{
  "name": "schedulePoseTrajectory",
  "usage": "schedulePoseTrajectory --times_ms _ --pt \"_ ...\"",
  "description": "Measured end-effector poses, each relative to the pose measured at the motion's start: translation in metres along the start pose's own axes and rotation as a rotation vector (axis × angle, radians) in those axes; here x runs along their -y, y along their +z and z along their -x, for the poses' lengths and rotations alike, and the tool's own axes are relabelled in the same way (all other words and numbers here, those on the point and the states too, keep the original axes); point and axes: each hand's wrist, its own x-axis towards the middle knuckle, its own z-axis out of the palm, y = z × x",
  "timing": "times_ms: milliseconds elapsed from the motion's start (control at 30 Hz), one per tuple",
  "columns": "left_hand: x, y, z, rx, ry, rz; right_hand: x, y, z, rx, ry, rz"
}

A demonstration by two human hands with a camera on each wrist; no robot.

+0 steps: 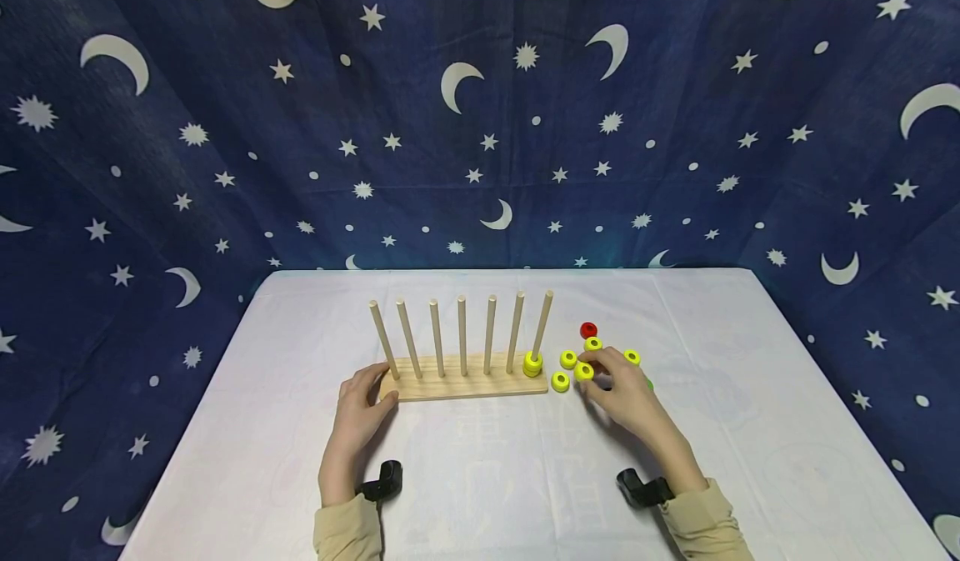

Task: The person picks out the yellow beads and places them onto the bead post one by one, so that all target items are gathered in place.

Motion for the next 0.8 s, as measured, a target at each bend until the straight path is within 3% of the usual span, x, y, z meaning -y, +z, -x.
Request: schedulePoseTrajectory --times_ms 533,800 --pt "-0.001 0.000 0.000 -0.001 -0.016 -0.001 0.014 -0.010 -0.002 -0.139 -0.112 0.008" --pt "-0.002 0.000 0.001 -0.008 -0.007 0.003 0.024 -0.015 -0.001 -0.180 -0.105 -0.022"
